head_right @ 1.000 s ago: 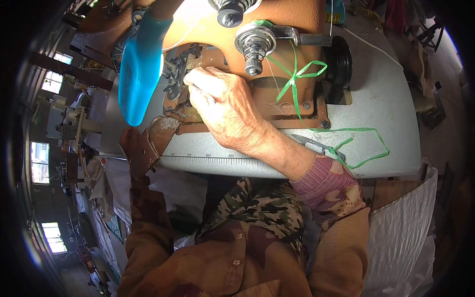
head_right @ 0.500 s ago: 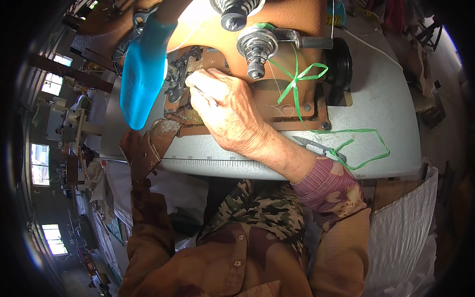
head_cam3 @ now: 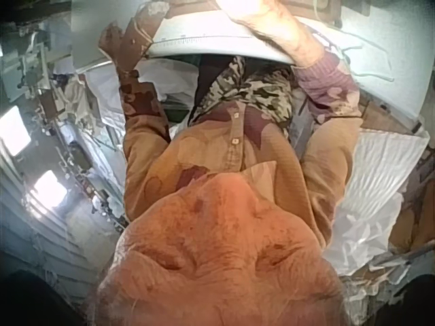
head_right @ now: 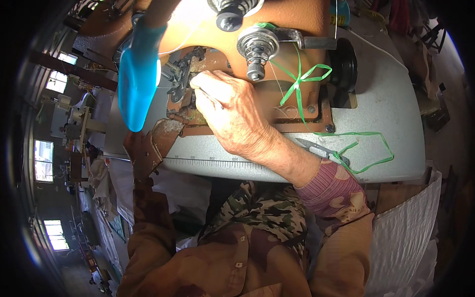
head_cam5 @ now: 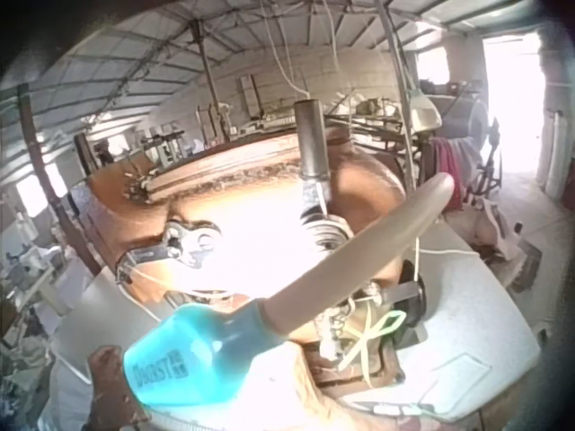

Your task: The person operates a sewing machine to stitch a white plastic bag. They guide the bag under the needle, cut threads with scissors, and adjust the machine's threading and tension components. The person also handles a small metal piece and a green ribbon during the process.

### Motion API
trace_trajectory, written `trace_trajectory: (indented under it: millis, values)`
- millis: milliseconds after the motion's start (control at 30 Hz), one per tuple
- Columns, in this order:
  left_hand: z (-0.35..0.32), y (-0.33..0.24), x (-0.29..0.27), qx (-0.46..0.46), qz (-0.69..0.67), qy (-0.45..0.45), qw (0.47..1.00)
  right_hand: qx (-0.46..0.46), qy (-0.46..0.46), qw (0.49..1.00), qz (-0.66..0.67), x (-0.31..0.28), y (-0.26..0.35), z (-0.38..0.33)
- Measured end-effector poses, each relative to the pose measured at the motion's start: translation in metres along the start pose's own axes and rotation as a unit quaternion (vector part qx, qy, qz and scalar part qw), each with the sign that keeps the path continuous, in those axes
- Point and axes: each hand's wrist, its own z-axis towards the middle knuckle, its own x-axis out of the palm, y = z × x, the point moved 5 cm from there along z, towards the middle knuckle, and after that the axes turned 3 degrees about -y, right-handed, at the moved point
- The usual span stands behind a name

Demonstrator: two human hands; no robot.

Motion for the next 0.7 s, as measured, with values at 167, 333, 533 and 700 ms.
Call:
trace_trajectory:
  millis: [167, 333, 533, 700]
  values:
    - [-0.003, -0.008, 0.003, 0.002, 0.07, -0.012, 0.998, 0.014, 0.018, 1.0, 0.011, 0.003, -0.007, -0.001]
    - [-0.003, -0.015, 0.007, -0.042, 0.091, -0.03, 0.995, 0.045, 0.015, 0.997, 0.065, 0.006, -0.015, -0.004]
    - [-0.006, -0.014, 0.003, -0.017, 0.093, -0.015, 0.995, 0.038, -0.006, 0.996, 0.079, 0.01, -0.017, -0.005]
    - [-0.004, -0.012, 0.005, -0.064, 0.081, -0.032, 0.994, 0.028, -0.01, 0.998, 0.061, 0.01, -0.017, -0.007]
